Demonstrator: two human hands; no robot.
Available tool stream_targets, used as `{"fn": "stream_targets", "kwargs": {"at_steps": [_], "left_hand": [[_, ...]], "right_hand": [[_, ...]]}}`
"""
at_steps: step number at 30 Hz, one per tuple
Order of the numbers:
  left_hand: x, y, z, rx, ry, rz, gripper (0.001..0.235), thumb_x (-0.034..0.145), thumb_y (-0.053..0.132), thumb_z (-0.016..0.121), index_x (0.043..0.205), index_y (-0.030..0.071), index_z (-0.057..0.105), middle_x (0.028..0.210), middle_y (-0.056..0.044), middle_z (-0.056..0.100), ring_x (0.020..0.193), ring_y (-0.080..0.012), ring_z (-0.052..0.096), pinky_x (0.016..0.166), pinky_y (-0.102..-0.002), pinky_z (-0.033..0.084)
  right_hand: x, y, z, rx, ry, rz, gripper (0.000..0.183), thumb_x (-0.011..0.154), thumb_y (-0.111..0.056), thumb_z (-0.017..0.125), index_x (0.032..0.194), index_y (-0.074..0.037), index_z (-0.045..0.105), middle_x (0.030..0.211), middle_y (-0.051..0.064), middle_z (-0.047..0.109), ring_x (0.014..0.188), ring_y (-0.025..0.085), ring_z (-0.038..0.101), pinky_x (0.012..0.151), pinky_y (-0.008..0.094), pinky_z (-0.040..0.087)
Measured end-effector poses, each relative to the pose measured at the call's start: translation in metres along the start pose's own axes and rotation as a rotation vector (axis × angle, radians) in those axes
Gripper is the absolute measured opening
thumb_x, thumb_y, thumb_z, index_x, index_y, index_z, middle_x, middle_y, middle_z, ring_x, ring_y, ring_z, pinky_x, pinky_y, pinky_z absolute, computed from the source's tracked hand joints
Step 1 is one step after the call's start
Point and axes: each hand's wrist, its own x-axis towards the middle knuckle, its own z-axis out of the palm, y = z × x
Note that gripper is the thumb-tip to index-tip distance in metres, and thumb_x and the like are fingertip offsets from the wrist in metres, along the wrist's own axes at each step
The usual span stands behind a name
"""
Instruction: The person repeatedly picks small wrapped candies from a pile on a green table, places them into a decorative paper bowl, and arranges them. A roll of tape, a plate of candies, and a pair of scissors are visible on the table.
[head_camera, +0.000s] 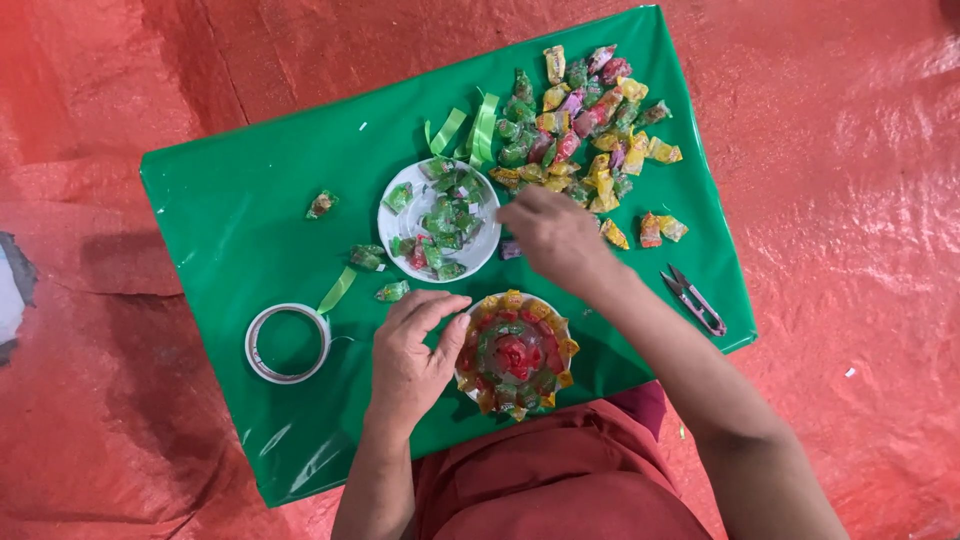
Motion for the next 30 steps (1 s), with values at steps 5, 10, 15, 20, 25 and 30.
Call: {"fn": "stream_targets", "kwargs": {"at_steps": [5, 10, 15, 20, 25, 30], "left_hand": [[-0.004, 0.008, -0.007, 0.013, 0.007, 0.0, 0.014, 0.097, 0.017, 0.07, 0.107, 0.011, 0.078, 0.092, -0.005, 0.074, 0.098, -0.0293, 0.074, 0.087, -0.045, 0.059], [-0.016, 0.003, -0.016, 0.106, -0.066, -0.059, 0.018, 0.101, 0.019, 0.064, 0.113, 0.009, 0.074, 0.108, -0.006, 0.073, 0.102, -0.024, 0.071, 0.085, -0.038, 0.06], [-0.018, -0.001, -0.016, 0.109, -0.071, -0.082, 0.019, 0.1, 0.019, 0.065, 0.112, 0.009, 0.075, 0.107, -0.006, 0.074, 0.102, -0.0225, 0.071, 0.085, -0.037, 0.06], [-0.028, -0.009, -0.023, 0.123, -0.063, -0.123, 0.019, 0.099, 0.019, 0.066, 0.112, 0.01, 0.075, 0.107, -0.006, 0.075, 0.102, -0.023, 0.072, 0.083, -0.038, 0.061], [-0.033, -0.009, -0.024, 0.119, -0.089, -0.198, 0.025, 0.1, 0.028, 0.063, 0.113, 0.011, 0.076, 0.11, -0.006, 0.076, 0.103, -0.0237, 0.073, 0.082, -0.041, 0.062], [-0.041, -0.018, -0.02, 0.111, -0.104, -0.212, 0.025, 0.099, 0.027, 0.064, 0.116, 0.012, 0.075, 0.113, -0.006, 0.074, 0.106, -0.0247, 0.071, 0.084, -0.043, 0.062]], "right_hand": [[0.028, -0.028, 0.028, -0.145, 0.021, -0.08, 0.012, 0.092, -0.019, 0.077, 0.103, -0.018, 0.072, 0.083, 0.004, 0.056, 0.072, 0.022, 0.065, 0.063, 0.034, 0.051], [0.041, -0.035, 0.034, -0.33, -0.255, -0.027, 0.023, 0.098, -0.014, 0.063, 0.121, -0.014, 0.063, 0.102, 0.009, 0.06, 0.082, 0.027, 0.062, 0.065, 0.041, 0.053], [0.038, -0.027, 0.035, -0.229, -0.149, -0.068, 0.006, 0.097, -0.011, 0.063, 0.103, -0.013, 0.063, 0.091, 0.008, 0.059, 0.077, 0.028, 0.063, 0.059, 0.042, 0.05], [0.074, 0.003, -0.016, -0.11, -0.087, -0.077, 0.028, 0.098, 0.013, 0.052, 0.082, -0.009, 0.06, 0.068, 0.001, 0.058, 0.048, 0.009, 0.052, 0.027, 0.02, 0.041], [0.12, 0.083, 0.0, -0.114, -0.195, 0.434, 0.038, 0.1, -0.028, 0.063, 0.137, -0.022, 0.055, 0.116, 0.014, 0.055, 0.094, 0.042, 0.065, 0.054, 0.057, 0.053], [0.116, 0.092, 0.014, -0.03, -0.134, 0.355, 0.008, 0.101, -0.018, 0.06, 0.101, -0.014, 0.067, 0.1, 0.009, 0.054, 0.078, 0.032, 0.06, 0.046, 0.048, 0.048]]}}
